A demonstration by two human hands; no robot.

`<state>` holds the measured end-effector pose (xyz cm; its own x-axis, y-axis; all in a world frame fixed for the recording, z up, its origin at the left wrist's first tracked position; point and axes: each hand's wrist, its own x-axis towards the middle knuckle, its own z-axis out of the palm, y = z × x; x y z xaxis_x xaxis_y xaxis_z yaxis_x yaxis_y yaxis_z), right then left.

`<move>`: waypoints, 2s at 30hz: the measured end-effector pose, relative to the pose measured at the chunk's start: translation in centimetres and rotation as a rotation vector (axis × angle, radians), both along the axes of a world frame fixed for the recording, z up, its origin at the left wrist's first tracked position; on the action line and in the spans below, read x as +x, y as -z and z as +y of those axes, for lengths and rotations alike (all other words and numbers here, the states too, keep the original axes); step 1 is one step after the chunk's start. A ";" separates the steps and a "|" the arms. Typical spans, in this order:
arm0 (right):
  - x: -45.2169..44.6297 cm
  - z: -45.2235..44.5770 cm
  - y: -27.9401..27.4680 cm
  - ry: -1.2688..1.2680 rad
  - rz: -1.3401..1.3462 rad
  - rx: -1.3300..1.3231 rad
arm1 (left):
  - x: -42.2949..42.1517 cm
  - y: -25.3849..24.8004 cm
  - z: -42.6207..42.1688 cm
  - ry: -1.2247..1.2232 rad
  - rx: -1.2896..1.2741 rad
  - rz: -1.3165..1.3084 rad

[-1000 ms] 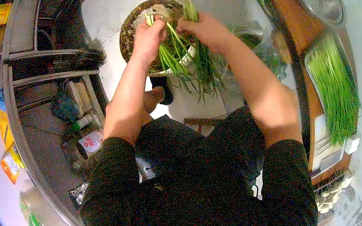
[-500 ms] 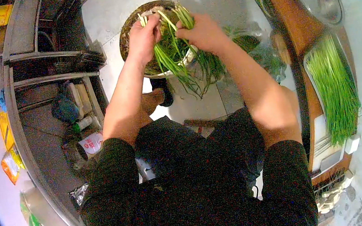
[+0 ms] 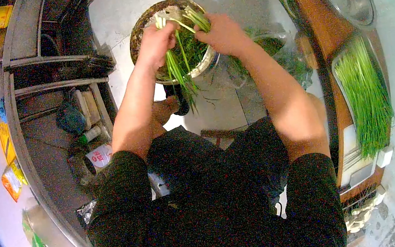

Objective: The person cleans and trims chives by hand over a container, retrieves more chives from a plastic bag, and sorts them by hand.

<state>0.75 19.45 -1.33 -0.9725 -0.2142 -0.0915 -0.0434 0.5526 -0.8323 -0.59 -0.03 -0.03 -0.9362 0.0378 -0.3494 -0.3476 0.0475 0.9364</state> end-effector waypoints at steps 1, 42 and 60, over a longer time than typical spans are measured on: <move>0.0 0.1 -0.1 -0.005 -0.005 0.002 | -0.2 -0.2 -0.4 -0.059 0.038 0.002; 0.2 0.5 -1.6 -0.062 -0.189 -0.177 | 0.4 1.5 -0.4 0.224 -0.275 0.324; -0.1 1.1 -1.0 -0.075 -0.378 -0.574 | -0.7 2.2 -1.6 -0.092 -0.392 0.473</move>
